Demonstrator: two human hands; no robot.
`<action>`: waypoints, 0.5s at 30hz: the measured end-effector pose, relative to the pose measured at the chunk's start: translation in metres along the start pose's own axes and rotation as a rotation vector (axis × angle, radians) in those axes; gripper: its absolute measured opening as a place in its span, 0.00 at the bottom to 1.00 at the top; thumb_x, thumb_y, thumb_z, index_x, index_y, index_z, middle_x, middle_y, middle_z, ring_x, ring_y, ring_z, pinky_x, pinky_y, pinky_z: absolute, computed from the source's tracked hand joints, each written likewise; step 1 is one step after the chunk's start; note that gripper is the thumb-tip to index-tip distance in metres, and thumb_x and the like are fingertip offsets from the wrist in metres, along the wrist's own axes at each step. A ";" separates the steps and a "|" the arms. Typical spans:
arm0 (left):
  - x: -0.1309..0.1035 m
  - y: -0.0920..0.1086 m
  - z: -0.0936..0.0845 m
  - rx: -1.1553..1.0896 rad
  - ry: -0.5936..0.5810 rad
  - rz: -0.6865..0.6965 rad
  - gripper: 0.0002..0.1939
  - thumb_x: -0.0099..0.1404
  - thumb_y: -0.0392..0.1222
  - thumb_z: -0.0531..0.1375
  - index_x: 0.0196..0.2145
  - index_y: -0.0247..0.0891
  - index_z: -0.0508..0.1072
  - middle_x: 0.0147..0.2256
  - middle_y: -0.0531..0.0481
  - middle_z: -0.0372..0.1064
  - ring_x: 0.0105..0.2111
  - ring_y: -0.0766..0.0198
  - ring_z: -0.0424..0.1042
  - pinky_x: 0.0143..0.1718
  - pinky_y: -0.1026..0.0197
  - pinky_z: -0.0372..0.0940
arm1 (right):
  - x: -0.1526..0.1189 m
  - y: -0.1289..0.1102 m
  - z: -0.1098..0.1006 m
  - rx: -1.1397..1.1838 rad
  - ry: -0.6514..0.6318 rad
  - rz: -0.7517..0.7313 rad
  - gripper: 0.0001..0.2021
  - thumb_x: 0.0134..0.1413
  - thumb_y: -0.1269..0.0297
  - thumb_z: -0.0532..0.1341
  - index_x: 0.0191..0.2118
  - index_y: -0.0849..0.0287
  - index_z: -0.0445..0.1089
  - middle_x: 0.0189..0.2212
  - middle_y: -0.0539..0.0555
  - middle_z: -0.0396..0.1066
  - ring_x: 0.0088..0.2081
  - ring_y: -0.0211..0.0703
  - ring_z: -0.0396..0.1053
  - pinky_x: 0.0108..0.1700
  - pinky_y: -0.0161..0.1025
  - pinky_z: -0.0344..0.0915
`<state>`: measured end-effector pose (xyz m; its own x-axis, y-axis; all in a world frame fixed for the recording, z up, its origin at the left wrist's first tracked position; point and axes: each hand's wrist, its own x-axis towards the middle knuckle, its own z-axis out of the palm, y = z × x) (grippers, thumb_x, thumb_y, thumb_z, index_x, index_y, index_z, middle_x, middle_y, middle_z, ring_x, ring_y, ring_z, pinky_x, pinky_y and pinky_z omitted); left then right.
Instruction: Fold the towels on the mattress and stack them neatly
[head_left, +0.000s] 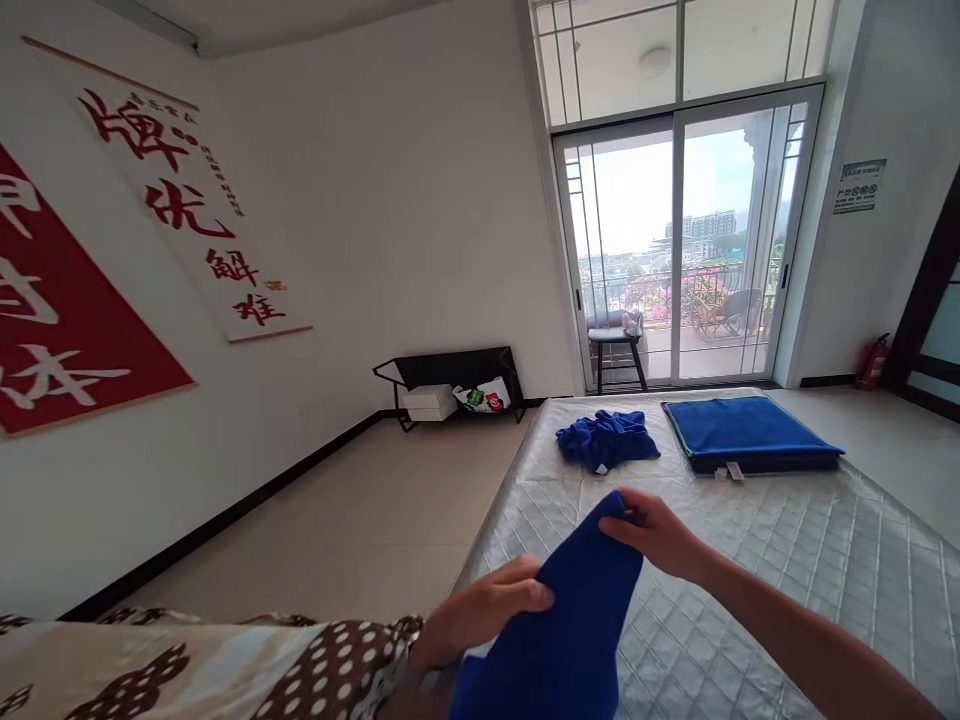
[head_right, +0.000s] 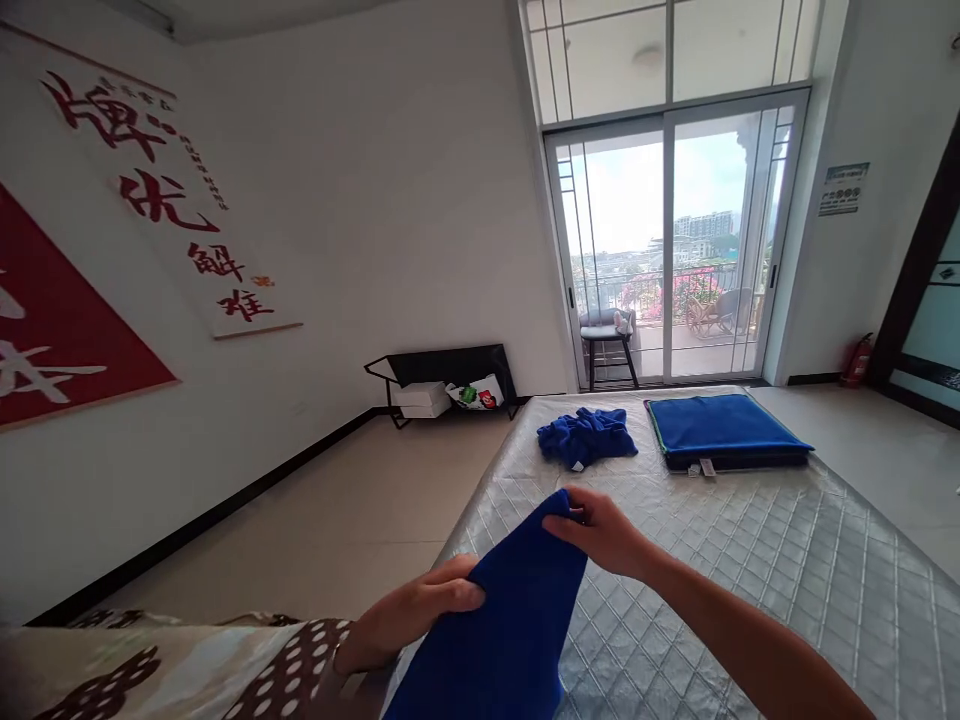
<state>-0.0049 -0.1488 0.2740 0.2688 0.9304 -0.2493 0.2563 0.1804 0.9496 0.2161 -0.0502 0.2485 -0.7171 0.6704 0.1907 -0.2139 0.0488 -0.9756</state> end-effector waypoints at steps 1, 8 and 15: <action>-0.004 0.002 -0.001 0.046 0.017 0.031 0.17 0.54 0.57 0.62 0.25 0.38 0.73 0.24 0.55 0.65 0.25 0.66 0.62 0.27 0.63 0.58 | -0.005 -0.004 -0.006 -0.027 0.027 0.002 0.22 0.47 0.41 0.69 0.31 0.56 0.66 0.25 0.45 0.66 0.28 0.36 0.65 0.30 0.35 0.63; -0.017 0.010 0.029 0.142 0.119 0.126 0.25 0.57 0.67 0.61 0.32 0.40 0.79 0.25 0.53 0.69 0.29 0.61 0.68 0.31 0.62 0.64 | -0.042 -0.025 -0.029 -0.363 0.133 -0.109 0.23 0.52 0.39 0.65 0.27 0.56 0.68 0.23 0.44 0.62 0.26 0.34 0.60 0.28 0.33 0.60; -0.004 0.038 0.106 0.256 -0.266 0.462 0.26 0.72 0.61 0.48 0.38 0.43 0.79 0.34 0.47 0.77 0.33 0.60 0.74 0.37 0.61 0.68 | -0.075 -0.019 -0.039 -0.221 0.102 -0.278 0.23 0.50 0.36 0.65 0.29 0.54 0.75 0.49 0.57 0.70 0.53 0.49 0.68 0.52 0.48 0.67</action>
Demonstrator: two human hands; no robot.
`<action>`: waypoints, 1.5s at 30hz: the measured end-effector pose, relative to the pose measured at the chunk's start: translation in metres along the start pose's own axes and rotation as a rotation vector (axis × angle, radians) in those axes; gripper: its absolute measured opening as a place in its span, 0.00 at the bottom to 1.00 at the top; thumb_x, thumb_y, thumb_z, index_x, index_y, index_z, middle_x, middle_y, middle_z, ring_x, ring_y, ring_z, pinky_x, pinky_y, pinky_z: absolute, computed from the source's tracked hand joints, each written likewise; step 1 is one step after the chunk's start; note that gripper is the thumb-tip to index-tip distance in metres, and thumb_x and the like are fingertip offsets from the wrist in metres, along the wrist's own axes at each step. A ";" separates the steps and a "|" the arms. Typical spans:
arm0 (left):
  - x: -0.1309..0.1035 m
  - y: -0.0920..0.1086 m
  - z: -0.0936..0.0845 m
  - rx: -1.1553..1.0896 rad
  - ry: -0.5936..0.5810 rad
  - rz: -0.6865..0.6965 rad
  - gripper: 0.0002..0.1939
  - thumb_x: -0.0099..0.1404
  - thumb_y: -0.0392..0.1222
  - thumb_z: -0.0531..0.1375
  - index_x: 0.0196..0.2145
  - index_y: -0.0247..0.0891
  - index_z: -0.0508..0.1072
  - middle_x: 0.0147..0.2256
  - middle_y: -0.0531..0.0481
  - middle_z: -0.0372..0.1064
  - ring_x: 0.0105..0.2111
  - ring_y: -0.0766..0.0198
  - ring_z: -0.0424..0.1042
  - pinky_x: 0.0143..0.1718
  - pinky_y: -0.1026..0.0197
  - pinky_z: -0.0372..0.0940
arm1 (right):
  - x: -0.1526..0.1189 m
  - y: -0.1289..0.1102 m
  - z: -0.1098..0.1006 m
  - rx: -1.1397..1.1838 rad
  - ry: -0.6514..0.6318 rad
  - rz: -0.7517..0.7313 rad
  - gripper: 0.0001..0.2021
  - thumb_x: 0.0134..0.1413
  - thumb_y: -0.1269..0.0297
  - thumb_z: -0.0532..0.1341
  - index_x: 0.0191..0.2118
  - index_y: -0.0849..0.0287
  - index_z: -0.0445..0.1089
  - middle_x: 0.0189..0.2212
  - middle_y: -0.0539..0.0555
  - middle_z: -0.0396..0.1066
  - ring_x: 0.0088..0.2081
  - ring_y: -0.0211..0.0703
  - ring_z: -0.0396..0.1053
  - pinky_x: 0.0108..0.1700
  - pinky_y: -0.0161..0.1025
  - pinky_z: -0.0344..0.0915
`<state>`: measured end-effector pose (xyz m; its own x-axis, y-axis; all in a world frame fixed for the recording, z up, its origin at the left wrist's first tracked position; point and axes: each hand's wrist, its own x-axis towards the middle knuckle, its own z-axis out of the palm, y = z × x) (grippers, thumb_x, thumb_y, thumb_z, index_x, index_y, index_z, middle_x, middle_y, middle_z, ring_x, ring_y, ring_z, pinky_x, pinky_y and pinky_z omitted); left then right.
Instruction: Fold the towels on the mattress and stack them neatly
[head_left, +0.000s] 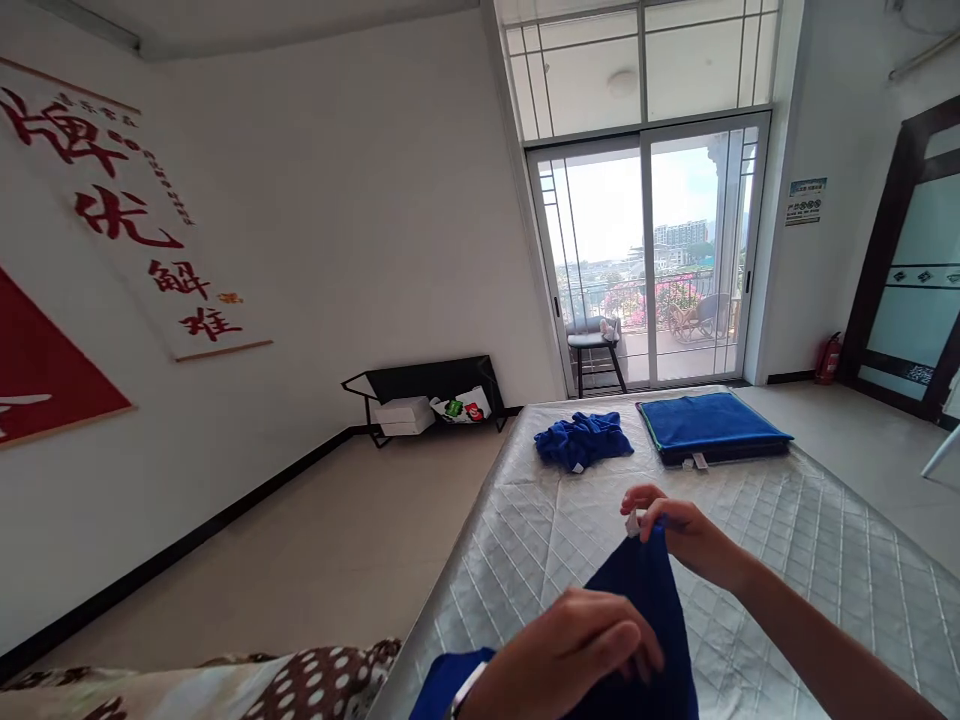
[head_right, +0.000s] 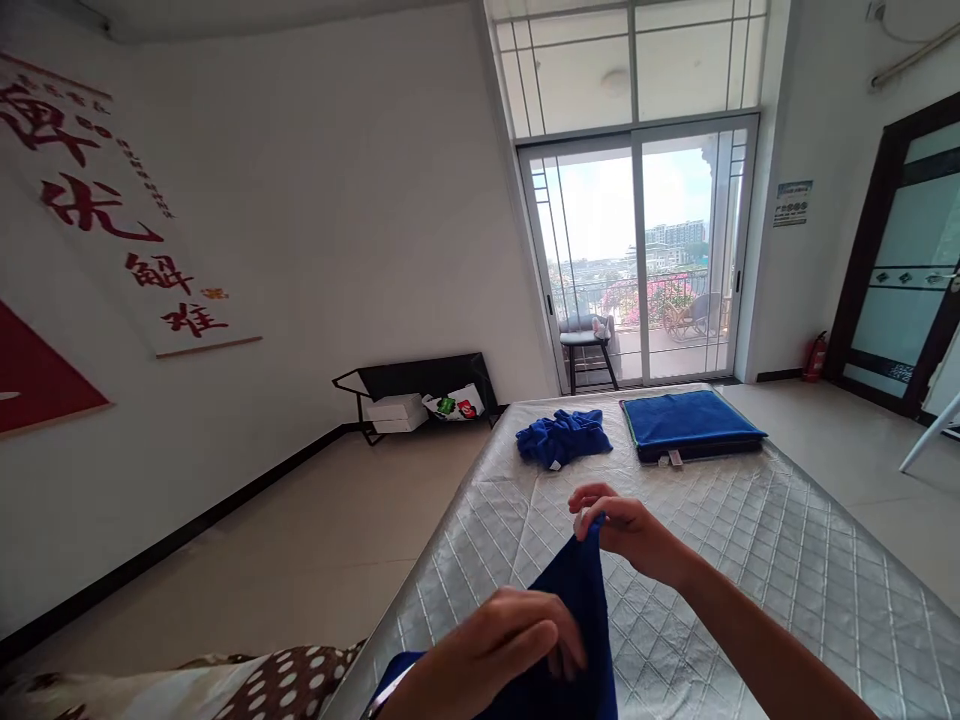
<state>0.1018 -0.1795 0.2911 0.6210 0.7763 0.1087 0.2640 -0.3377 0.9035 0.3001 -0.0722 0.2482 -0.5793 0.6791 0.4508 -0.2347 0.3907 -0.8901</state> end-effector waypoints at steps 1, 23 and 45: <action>0.011 0.000 0.002 0.010 0.144 -0.009 0.23 0.72 0.60 0.50 0.39 0.44 0.79 0.36 0.47 0.76 0.34 0.60 0.74 0.37 0.61 0.69 | -0.004 0.001 -0.002 0.003 0.006 0.005 0.24 0.49 0.36 0.65 0.28 0.54 0.75 0.53 0.58 0.68 0.57 0.51 0.66 0.55 0.49 0.65; 0.106 0.030 0.011 -0.020 0.416 0.116 0.13 0.64 0.47 0.58 0.38 0.39 0.79 0.30 0.51 0.74 0.23 0.69 0.65 0.24 0.66 0.61 | -0.062 -0.003 0.060 -0.645 0.697 0.021 0.19 0.48 0.52 0.68 0.43 0.53 0.67 0.32 0.51 0.74 0.30 0.44 0.71 0.31 0.40 0.69; 0.092 0.047 -0.024 1.265 0.620 0.527 0.12 0.67 0.30 0.54 0.45 0.41 0.70 0.35 0.50 0.73 0.35 0.60 0.74 0.42 0.57 0.71 | -0.011 -0.010 0.063 -0.488 0.549 0.018 0.07 0.54 0.60 0.60 0.38 0.54 0.69 0.26 0.47 0.74 0.27 0.41 0.69 0.29 0.36 0.66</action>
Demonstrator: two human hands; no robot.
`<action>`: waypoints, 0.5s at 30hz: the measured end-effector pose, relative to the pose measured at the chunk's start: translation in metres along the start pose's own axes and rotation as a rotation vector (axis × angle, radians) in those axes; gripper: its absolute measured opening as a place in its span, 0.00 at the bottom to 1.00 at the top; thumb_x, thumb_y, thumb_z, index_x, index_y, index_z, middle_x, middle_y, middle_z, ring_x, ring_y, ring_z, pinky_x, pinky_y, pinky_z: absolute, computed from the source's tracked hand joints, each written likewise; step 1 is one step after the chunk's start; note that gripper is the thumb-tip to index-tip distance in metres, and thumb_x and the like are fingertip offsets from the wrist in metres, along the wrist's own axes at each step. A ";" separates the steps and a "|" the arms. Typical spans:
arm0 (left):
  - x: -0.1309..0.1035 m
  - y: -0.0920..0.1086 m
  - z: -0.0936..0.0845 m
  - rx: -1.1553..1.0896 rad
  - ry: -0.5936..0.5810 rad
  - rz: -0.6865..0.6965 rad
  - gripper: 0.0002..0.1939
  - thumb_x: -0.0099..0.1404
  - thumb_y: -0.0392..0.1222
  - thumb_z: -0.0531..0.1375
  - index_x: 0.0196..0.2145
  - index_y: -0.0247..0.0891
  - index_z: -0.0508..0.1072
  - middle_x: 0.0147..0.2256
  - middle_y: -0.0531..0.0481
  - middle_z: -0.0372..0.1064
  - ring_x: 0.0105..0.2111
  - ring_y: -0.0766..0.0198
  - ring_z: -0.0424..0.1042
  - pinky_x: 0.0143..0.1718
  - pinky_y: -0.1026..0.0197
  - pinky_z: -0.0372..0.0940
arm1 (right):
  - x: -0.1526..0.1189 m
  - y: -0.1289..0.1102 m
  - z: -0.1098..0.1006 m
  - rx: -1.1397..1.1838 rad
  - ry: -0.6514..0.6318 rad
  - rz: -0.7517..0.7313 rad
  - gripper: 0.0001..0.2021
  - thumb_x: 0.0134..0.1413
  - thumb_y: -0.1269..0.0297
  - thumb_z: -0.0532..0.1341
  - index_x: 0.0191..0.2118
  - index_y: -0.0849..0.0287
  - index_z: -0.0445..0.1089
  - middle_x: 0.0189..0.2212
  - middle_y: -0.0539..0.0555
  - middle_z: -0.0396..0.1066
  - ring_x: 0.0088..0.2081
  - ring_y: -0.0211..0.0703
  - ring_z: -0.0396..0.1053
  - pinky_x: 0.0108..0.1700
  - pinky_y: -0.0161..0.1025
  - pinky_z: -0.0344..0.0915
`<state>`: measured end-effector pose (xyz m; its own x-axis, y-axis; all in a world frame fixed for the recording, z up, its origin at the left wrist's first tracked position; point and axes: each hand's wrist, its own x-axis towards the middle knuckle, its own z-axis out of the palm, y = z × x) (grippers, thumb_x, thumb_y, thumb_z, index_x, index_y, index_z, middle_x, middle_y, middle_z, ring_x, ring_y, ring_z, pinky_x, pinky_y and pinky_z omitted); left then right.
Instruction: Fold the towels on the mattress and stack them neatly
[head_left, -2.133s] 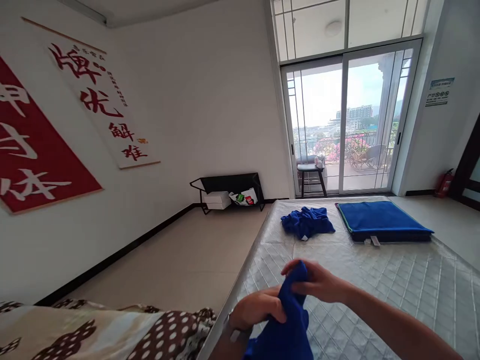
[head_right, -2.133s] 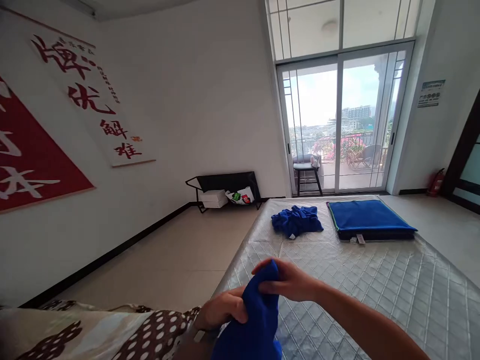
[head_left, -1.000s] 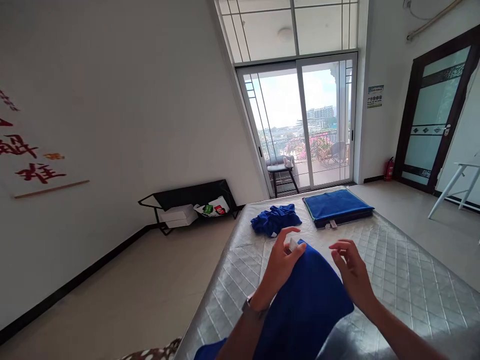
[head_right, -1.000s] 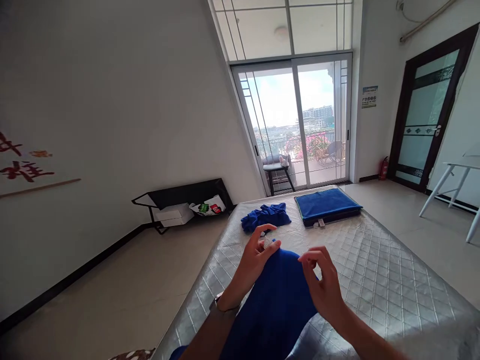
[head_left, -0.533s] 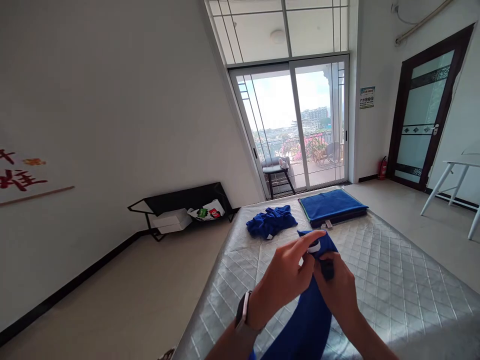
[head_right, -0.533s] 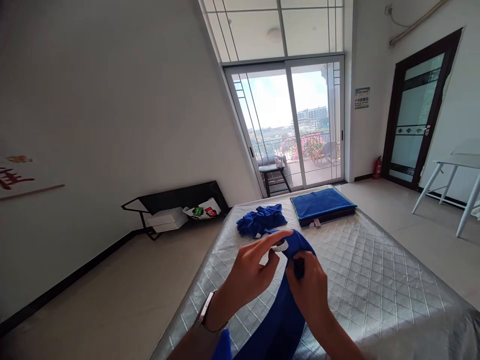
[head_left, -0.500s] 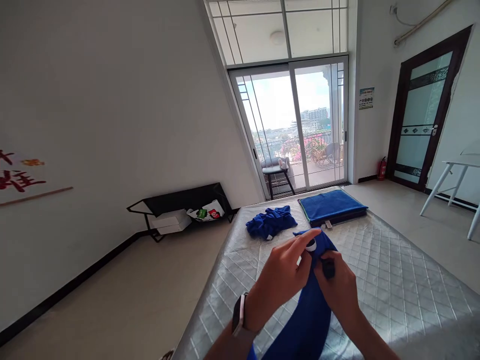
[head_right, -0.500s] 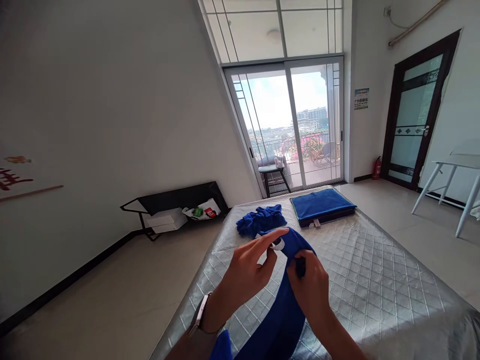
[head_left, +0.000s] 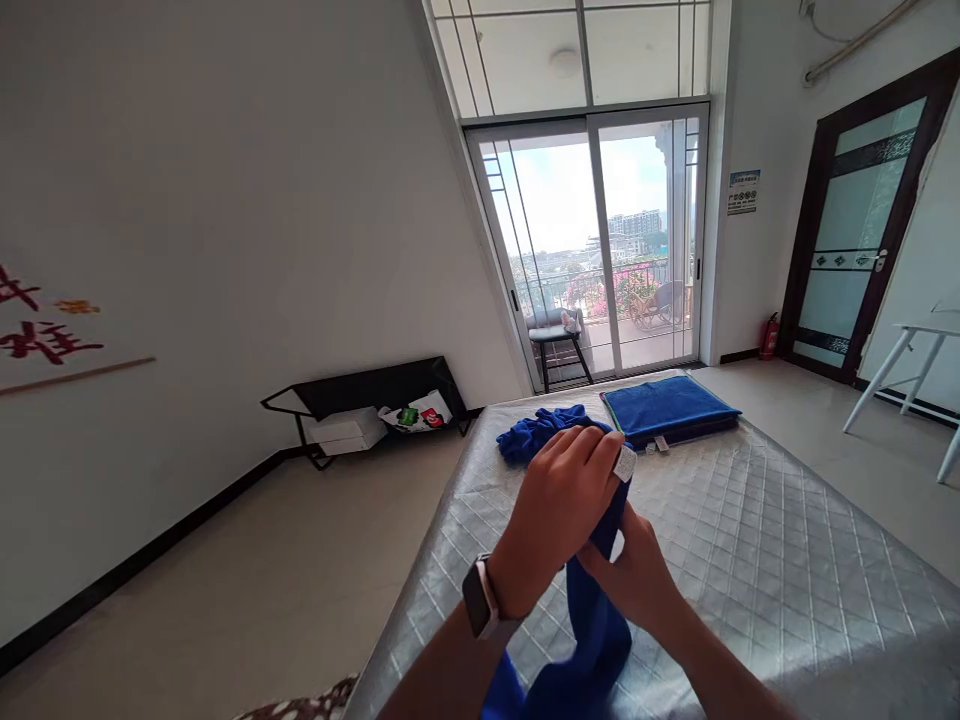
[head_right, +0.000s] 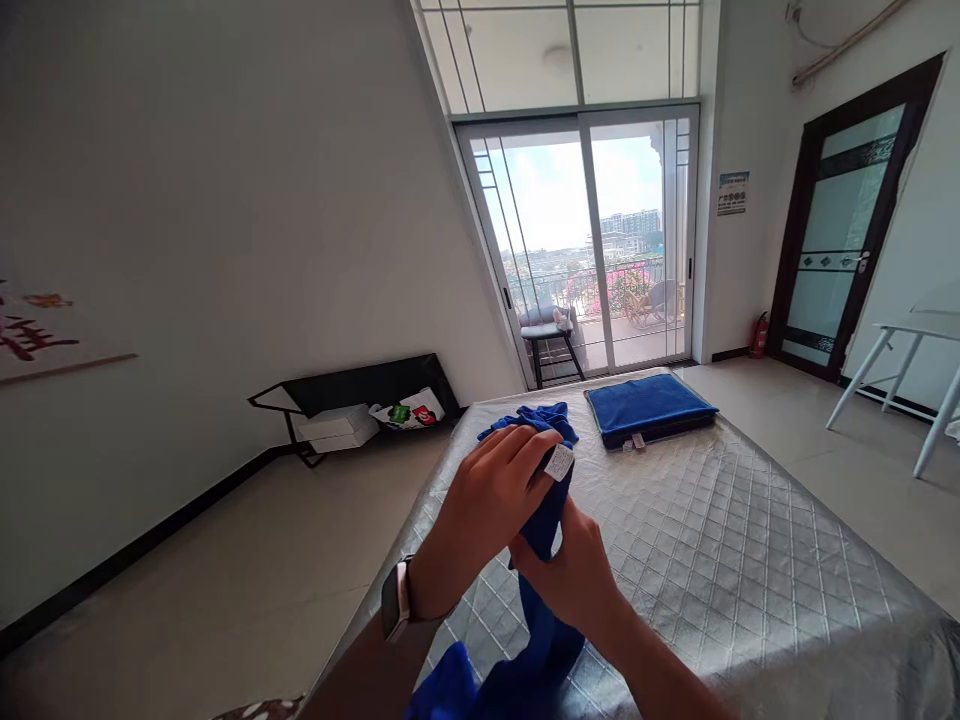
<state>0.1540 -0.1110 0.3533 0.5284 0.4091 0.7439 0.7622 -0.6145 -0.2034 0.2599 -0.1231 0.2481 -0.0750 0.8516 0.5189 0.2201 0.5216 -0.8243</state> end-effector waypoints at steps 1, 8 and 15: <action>0.000 -0.005 -0.001 0.015 0.014 -0.009 0.11 0.67 0.31 0.54 0.44 0.41 0.71 0.35 0.50 0.73 0.36 0.60 0.74 0.42 0.57 0.71 | -0.002 0.003 0.001 -0.037 0.015 0.014 0.06 0.53 0.62 0.59 0.38 0.54 0.69 0.27 0.48 0.74 0.27 0.41 0.69 0.30 0.36 0.66; -0.008 -0.061 -0.026 0.162 0.291 -0.189 0.04 0.68 0.39 0.58 0.37 0.41 0.73 0.41 0.48 0.74 0.41 0.59 0.75 0.44 0.57 0.69 | -0.024 0.054 -0.033 -0.336 0.019 0.093 0.19 0.52 0.69 0.52 0.46 0.52 0.74 0.39 0.51 0.79 0.41 0.49 0.76 0.43 0.44 0.71; -0.020 -0.107 -0.065 0.318 0.439 -0.382 0.05 0.65 0.41 0.62 0.31 0.41 0.73 0.39 0.49 0.74 0.37 0.61 0.74 0.39 0.59 0.68 | -0.047 0.084 -0.120 -0.673 0.172 0.008 0.15 0.58 0.61 0.53 0.43 0.48 0.76 0.45 0.52 0.79 0.43 0.51 0.77 0.42 0.47 0.73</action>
<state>0.0370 -0.0973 0.4017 0.0487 0.2049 0.9776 0.9746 -0.2239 -0.0016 0.3984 -0.1256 0.1818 0.0721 0.8056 0.5881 0.7797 0.3222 -0.5370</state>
